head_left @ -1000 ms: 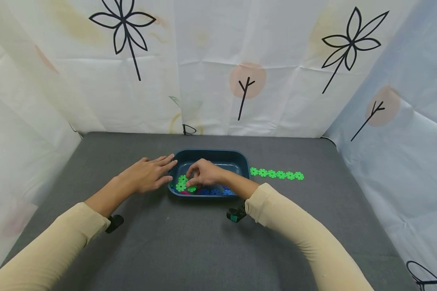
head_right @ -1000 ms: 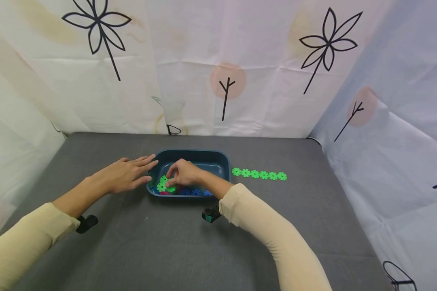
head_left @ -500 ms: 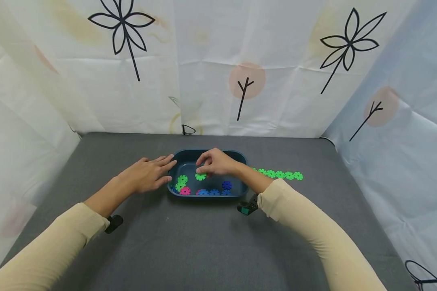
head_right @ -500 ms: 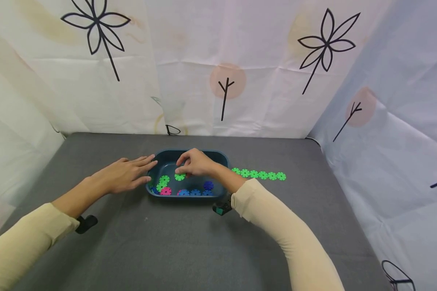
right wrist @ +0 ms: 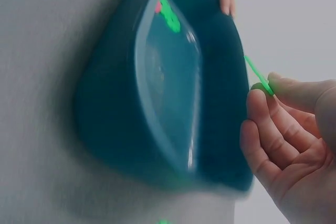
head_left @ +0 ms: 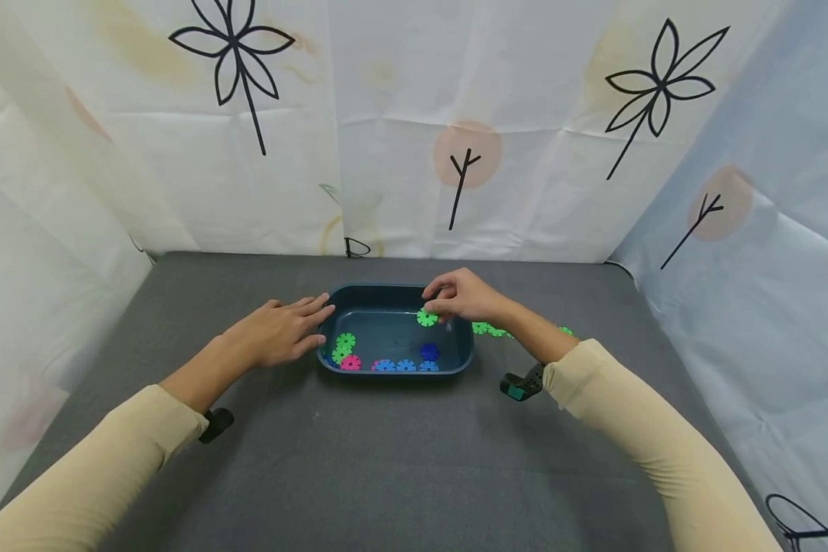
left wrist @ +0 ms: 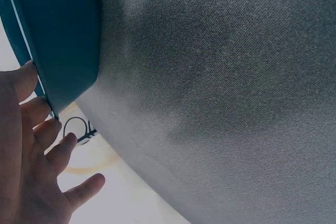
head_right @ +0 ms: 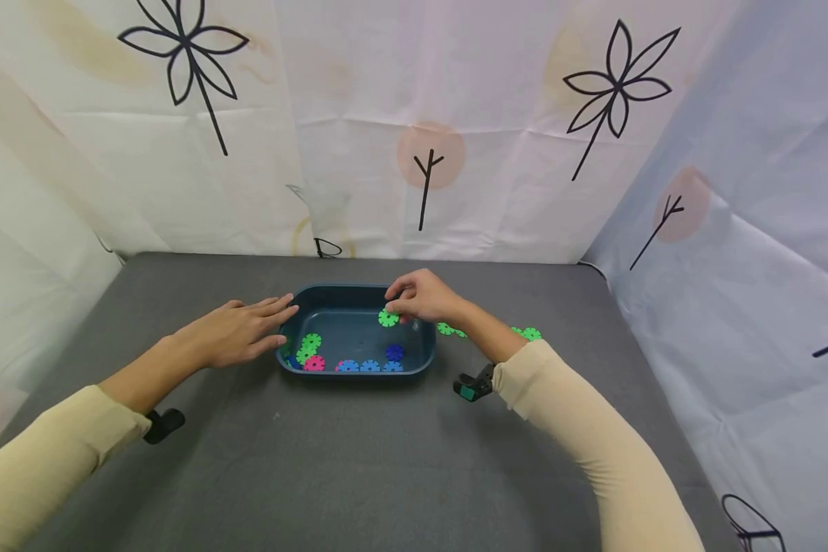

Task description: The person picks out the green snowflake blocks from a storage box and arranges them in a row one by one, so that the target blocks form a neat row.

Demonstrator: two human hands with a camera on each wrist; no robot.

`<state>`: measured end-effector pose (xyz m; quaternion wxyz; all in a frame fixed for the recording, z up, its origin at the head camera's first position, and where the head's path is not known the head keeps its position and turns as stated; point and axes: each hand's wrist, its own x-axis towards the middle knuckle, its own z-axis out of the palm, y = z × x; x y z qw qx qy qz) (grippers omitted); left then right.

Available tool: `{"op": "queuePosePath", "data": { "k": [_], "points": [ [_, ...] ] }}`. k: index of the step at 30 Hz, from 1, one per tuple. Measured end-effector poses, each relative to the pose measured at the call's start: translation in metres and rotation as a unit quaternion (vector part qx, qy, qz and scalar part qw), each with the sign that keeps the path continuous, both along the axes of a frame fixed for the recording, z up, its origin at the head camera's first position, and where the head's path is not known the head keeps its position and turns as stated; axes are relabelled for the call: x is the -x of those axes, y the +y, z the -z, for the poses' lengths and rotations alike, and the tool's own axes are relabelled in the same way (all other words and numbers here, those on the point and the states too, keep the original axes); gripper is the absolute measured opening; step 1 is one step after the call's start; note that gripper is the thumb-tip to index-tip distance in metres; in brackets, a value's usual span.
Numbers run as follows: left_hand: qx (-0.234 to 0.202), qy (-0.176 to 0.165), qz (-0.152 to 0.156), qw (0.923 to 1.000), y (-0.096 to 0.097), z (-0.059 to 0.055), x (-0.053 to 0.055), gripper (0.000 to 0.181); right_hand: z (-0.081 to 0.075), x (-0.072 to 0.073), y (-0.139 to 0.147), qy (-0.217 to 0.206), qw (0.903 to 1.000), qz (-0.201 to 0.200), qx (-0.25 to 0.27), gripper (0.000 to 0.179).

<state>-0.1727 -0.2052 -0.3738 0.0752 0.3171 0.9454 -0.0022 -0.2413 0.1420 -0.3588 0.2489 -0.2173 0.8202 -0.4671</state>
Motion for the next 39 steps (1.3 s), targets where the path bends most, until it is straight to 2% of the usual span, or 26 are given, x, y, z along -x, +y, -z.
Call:
{"op": "queuePosePath", "data": {
  "k": [6,11,19,29,39],
  "points": [
    [0.007,-0.001,-0.002,1.0,0.0,0.0,0.0,0.061,-0.004,0.002,0.04,0.004,0.9995,0.03,-0.008,0.034],
    [0.01,-0.001,-0.004,0.9999,0.001,0.0,0.001,0.061,-0.005,0.003,0.078,0.032,0.9982,0.049,-0.014,0.031],
    [0.013,0.0,-0.004,0.9999,0.001,-0.001,0.0,0.061,-0.001,-0.004,0.135,0.044,0.9941,0.091,-0.037,0.034],
    [0.012,0.0,-0.003,0.9999,0.001,0.002,0.0,0.061,0.015,-0.012,0.188,0.03,0.9854,0.155,-0.063,0.038],
    [0.013,0.002,-0.002,0.9999,0.001,0.001,0.0,0.061,0.042,-0.022,0.235,0.016,0.9797,0.184,-0.079,0.041]
  ]
}}
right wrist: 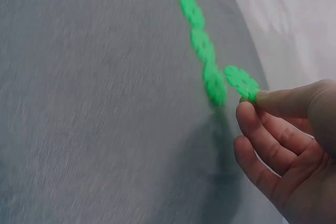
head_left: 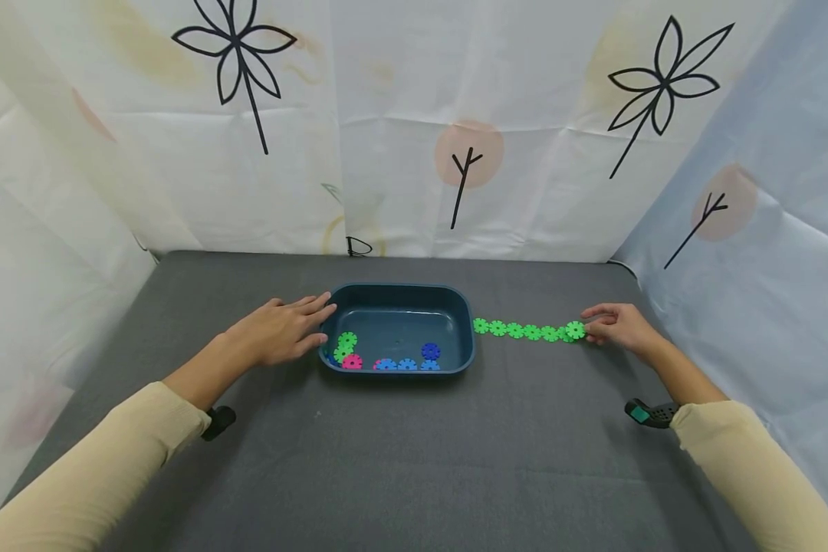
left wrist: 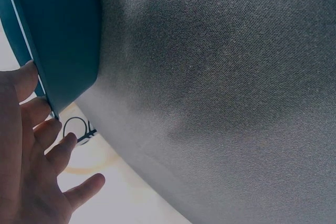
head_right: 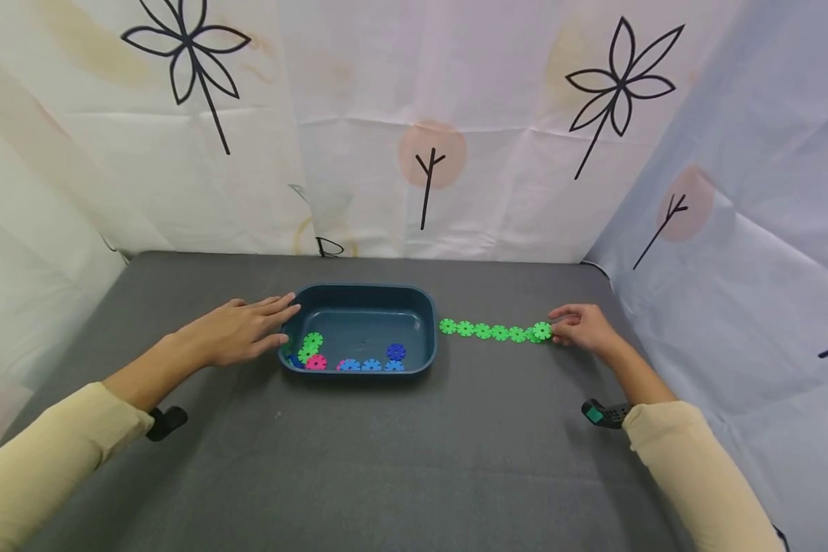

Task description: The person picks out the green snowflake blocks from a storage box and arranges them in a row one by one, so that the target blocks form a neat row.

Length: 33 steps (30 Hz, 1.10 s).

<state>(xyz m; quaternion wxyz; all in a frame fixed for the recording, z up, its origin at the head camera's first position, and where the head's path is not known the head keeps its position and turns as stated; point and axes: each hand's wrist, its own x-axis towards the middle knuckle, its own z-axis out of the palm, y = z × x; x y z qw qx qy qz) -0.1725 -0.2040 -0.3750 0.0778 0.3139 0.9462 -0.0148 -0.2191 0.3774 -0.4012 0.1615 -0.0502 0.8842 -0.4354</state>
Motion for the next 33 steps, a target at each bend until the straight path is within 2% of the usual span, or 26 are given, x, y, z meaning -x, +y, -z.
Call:
{"op": "queuePosePath", "data": {
  "k": [7,16,22,27,30,33],
  "points": [
    [0.002,-0.004,-0.003,1.0,0.0,0.0,0.0,0.061,0.016,-0.006,0.018,-0.014,0.9993,0.034,0.002,0.041],
    [-0.005,-0.005,-0.001,1.0,-0.001,0.0,0.0,0.06,0.02,-0.007,0.021,-0.01,0.9986,0.053,-0.005,0.041],
    [-0.004,0.001,-0.001,1.0,0.0,0.0,0.0,0.061,0.02,-0.008,0.021,-0.011,0.998,0.061,-0.012,0.042],
    [0.001,0.0,-0.005,1.0,0.001,-0.001,0.0,0.061,0.013,-0.006,0.015,-0.025,0.9977,0.06,-0.018,0.043],
    [0.001,-0.001,-0.005,1.0,0.001,-0.002,0.0,0.06,0.008,-0.004,0.01,-0.036,0.9972,0.057,-0.034,0.042],
    [0.001,-0.002,-0.004,1.0,0.001,-0.002,-0.001,0.06,0.003,0.002,0.003,-0.028,0.9961,0.057,-0.061,0.04]
  ]
}}
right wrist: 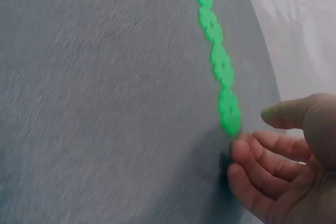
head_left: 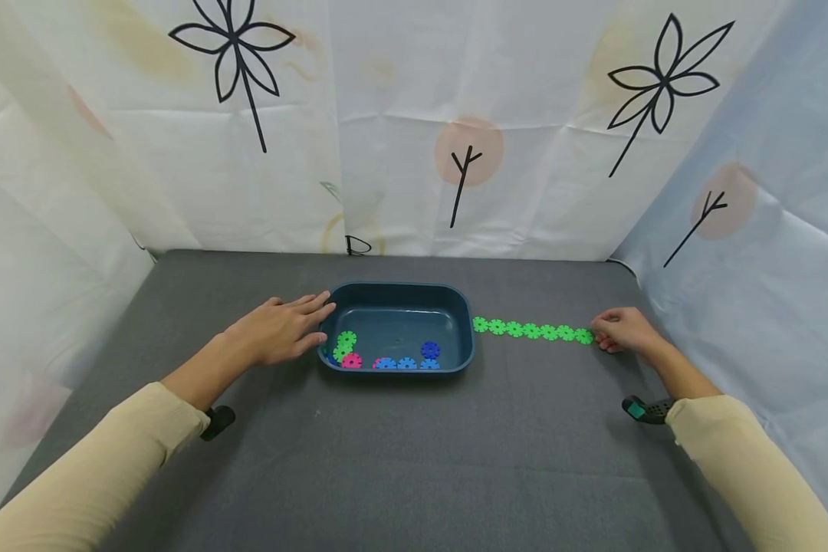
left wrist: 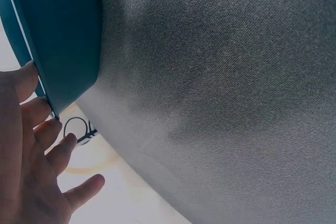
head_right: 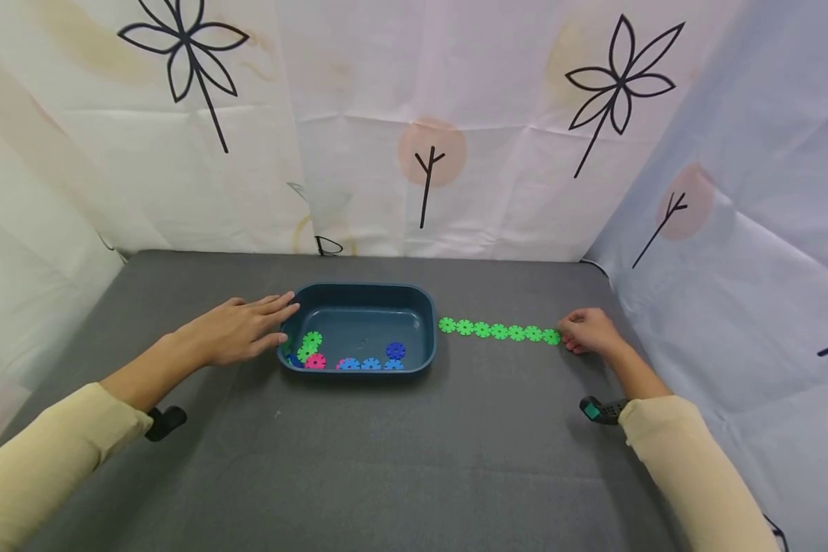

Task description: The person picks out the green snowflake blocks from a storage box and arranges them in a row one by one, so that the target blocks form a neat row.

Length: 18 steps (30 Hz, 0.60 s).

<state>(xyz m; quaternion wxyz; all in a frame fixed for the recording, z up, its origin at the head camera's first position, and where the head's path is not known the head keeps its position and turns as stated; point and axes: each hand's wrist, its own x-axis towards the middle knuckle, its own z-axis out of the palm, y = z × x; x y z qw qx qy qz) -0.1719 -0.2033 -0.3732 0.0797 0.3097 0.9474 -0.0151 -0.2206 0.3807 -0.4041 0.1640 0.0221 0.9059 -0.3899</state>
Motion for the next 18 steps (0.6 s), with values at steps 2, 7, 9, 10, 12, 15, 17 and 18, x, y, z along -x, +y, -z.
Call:
{"op": "queuePosePath", "data": {
  "k": [2,7,9,10,12,15,17,18],
  "points": [
    [0.0,0.0,0.001,1.0,0.0,0.0,0.0,0.061,-0.005,0.004,-0.007,0.021,0.9997,0.004,-0.014,0.039],
    [-0.002,0.001,0.002,1.0,0.0,0.001,0.0,0.06,-0.024,0.011,-0.037,0.079,0.9968,-0.003,-0.006,0.038],
    [-0.004,0.002,0.002,1.0,0.0,0.001,-0.001,0.06,-0.033,0.013,-0.054,0.088,0.9959,-0.016,0.013,0.037],
    [-0.005,0.001,0.002,1.0,0.0,0.001,-0.001,0.06,-0.037,0.014,-0.063,0.089,0.9954,-0.023,0.026,0.037],
    [-0.008,0.001,0.003,1.0,0.0,0.001,-0.001,0.06,-0.044,0.016,-0.081,0.094,0.9933,-0.04,0.055,0.036],
    [-0.008,0.001,0.002,1.0,0.0,0.001,-0.001,0.06,-0.052,0.017,-0.111,0.093,0.9883,-0.07,0.099,0.035],
    [-0.006,0.001,0.002,1.0,0.0,0.002,0.0,0.06,-0.054,0.018,-0.131,0.086,0.9843,-0.085,0.129,0.034],
    [-0.005,0.001,0.001,1.0,0.0,0.002,0.0,0.061,-0.055,0.018,-0.141,0.081,0.9825,-0.091,0.141,0.033]
  ]
}}
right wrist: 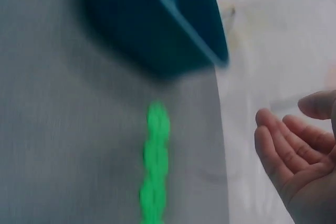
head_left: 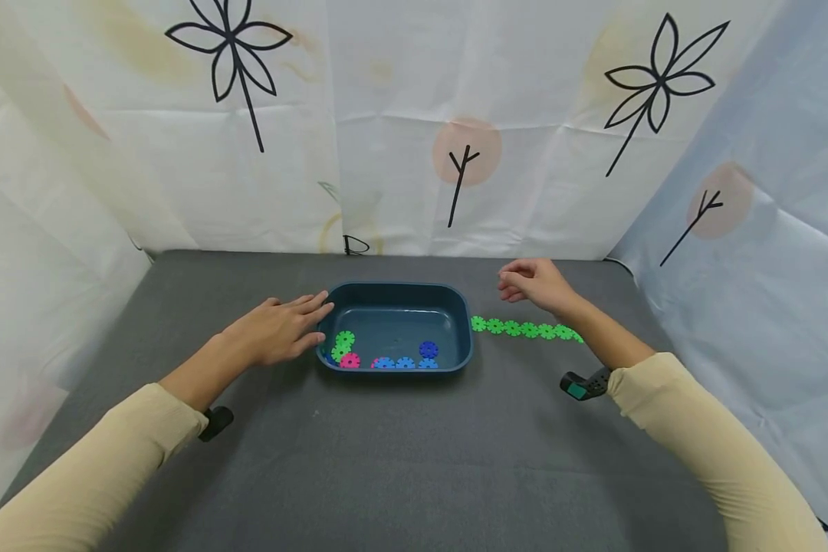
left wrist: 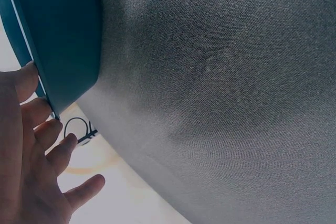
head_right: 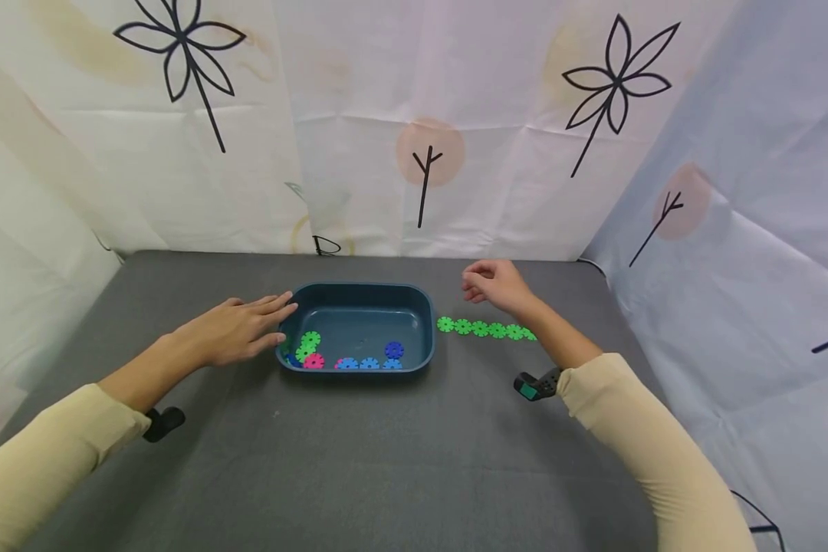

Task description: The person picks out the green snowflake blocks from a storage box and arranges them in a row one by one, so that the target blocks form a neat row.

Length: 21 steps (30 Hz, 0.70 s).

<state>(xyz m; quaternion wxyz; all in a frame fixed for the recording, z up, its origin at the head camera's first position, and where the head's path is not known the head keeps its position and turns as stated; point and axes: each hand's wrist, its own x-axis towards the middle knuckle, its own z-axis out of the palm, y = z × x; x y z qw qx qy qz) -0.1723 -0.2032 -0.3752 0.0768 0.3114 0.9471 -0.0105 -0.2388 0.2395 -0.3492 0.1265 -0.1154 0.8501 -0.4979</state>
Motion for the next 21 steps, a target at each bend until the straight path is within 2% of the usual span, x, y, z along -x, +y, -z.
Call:
{"op": "queuePosePath", "data": {
  "k": [5,8,13,17,21],
  "points": [
    [0.003,0.002,0.0,1.0,-0.001,0.001,0.001,0.061,0.003,0.002,-0.053,-0.04,0.9969,-0.04,0.055,0.034],
    [0.002,0.003,0.001,1.0,-0.001,0.001,0.0,0.061,0.006,0.002,-0.082,-0.075,0.9921,-0.078,0.064,0.037],
    [0.003,0.007,0.003,1.0,-0.001,0.0,0.001,0.06,0.013,-0.001,-0.123,-0.131,0.9795,-0.149,0.034,0.043],
    [0.008,0.003,-0.002,1.0,0.0,0.0,0.002,0.061,0.021,-0.005,-0.149,-0.149,0.9684,-0.2,0.002,0.044],
    [0.008,0.001,-0.004,1.0,0.0,0.001,0.003,0.061,0.029,-0.01,-0.172,-0.161,0.9593,-0.232,-0.004,0.042]
  ]
}}
